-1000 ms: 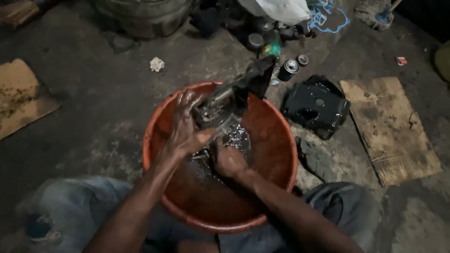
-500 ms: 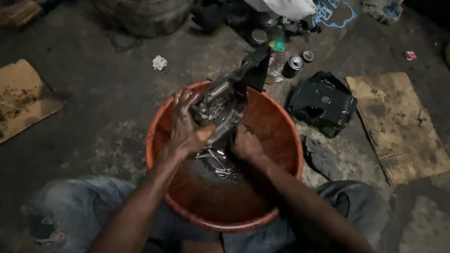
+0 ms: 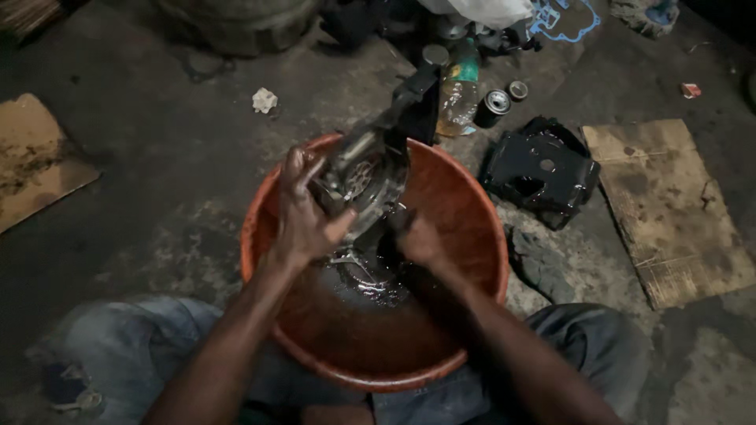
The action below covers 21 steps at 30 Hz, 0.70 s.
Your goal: The person scrubs various mechanical parts by hand in a basin filled with dark liquid. They handle a circular metal component and a rectangular metal casing, rubbing them thoroughly to remove grime. The person places the cleaned parts on the floor beside the basin.
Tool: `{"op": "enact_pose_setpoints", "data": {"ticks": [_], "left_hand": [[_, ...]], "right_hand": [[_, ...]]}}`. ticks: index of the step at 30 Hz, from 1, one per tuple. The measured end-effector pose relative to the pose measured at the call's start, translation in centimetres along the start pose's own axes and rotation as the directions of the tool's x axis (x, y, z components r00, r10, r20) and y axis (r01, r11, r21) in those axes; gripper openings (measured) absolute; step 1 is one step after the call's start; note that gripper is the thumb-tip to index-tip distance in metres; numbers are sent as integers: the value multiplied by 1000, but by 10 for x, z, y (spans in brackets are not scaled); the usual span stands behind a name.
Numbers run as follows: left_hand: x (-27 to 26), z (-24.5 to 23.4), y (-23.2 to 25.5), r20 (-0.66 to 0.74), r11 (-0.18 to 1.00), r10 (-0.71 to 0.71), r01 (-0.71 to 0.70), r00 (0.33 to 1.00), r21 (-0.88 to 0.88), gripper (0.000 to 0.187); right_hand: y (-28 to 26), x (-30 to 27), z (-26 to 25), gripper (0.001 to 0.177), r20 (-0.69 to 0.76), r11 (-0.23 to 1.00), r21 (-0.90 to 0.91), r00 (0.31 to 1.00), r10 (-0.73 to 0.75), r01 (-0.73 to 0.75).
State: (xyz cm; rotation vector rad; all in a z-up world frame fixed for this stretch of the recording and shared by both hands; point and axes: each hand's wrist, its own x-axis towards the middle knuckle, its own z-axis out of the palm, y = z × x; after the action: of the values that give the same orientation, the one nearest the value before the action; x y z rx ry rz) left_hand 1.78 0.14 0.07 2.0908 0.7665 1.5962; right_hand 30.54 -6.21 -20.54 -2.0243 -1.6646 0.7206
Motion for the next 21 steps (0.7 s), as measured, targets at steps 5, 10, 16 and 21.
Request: {"op": "enact_pose_setpoints", "data": {"ticks": [5,10,16,21], "left_hand": [[-8,11,2,75,990,59,-68,995,127,91],[-4,11,1,-13,873,295,-264,956,409,101],[-22,16,-2,95,968,-113,88,989,235,89],[-20,21,1,27,981,-67,60,997,185,100]], "right_hand": [[-2,-2,46,44,-5,931,-273,967,-255,244],[-69,-27,18,57,254,964,-252,967,-23,89],[-102,-24,-13,46,195,967,-253,979,64,-13],[-111,-42,4,54,191,988,-76,971,144,-132]]}}
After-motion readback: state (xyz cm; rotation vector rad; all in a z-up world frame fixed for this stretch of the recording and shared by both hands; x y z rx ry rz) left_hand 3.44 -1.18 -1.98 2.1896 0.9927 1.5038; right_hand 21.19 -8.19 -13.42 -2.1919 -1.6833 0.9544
